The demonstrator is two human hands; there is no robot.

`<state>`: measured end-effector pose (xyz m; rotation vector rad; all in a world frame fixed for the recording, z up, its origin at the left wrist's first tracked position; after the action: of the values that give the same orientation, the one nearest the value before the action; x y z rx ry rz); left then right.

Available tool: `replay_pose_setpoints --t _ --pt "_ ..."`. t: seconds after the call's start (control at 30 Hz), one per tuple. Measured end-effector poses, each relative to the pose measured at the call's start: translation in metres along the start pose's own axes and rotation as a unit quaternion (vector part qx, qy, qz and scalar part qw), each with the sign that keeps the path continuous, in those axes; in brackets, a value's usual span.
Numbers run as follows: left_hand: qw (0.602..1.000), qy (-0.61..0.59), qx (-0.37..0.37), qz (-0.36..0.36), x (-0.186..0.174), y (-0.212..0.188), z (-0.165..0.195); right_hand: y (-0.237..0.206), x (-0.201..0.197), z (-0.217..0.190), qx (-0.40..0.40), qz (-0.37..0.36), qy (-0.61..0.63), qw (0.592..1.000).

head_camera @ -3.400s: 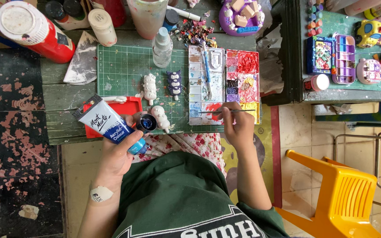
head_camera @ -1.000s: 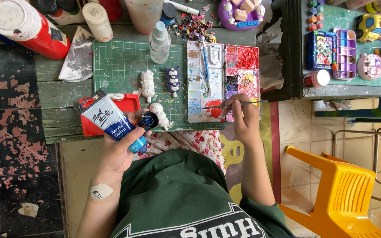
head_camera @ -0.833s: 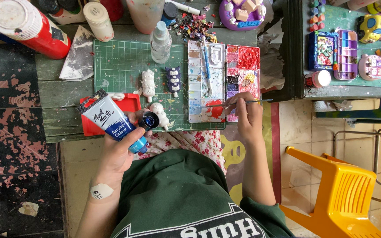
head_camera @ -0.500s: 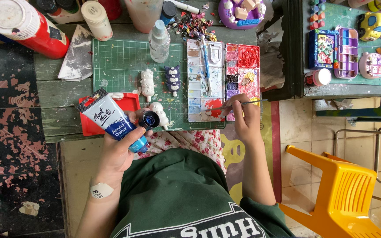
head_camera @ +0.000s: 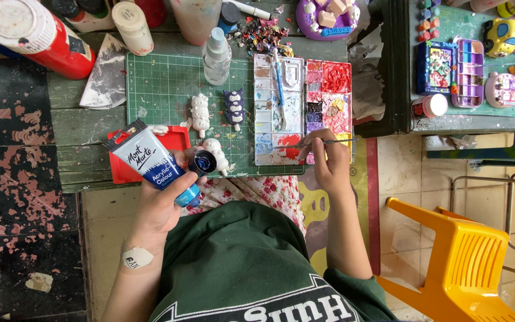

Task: The person paints small white figurines using a fine brush and blue acrylic paint. They repeatedly dip the brush into a paint palette, apply paint to the figurine's surface, and rotate the object to reach different areas.

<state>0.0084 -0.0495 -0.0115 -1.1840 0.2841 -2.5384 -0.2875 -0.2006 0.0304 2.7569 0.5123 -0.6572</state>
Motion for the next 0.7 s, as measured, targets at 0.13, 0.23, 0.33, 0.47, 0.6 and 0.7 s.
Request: replay_pose_setpoints --t 0.13,0.23,0.33,0.47,0.6,0.7 --pt "1.0 -0.006 -0.007 0.002 0.0 0.0 0.0 0.0 -0.001 -0.005 -0.01 0.01 -0.002 1.0" --pt "1.0 -0.007 -0.008 0.003 -0.001 0.0 -0.001 -0.001 -0.001 -0.008 -0.008 0.004 -0.033 0.999" --pt "1.0 -0.006 -0.007 0.001 -0.001 0.001 0.0 0.0 -0.001 -0.012 -0.017 0.008 -0.042 0.999" --pt "1.0 -0.006 -0.008 0.003 -0.001 0.001 -0.001 0.0 -0.002 -0.012 -0.016 -0.001 -0.109 0.994" --pt "1.0 -0.011 -0.009 0.005 -0.001 0.001 0.0 -0.001 -0.001 -0.004 0.0 -0.002 -0.056 0.998" --pt "1.0 -0.007 -0.007 0.007 0.001 0.002 0.0 -0.002 -0.001 0.006 0.028 0.021 0.0 0.999"
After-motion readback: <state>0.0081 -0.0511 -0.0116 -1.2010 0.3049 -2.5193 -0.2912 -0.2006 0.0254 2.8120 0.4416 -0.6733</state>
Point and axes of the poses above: each hand's wrist, its own y-axis towards the middle knuckle, its own x-axis out of the palm, z = x × y, the point moved 5 cm from there along y, towards the middle knuckle, and after that the axes turned 5 degrees about -y, right-handed, at the moved point
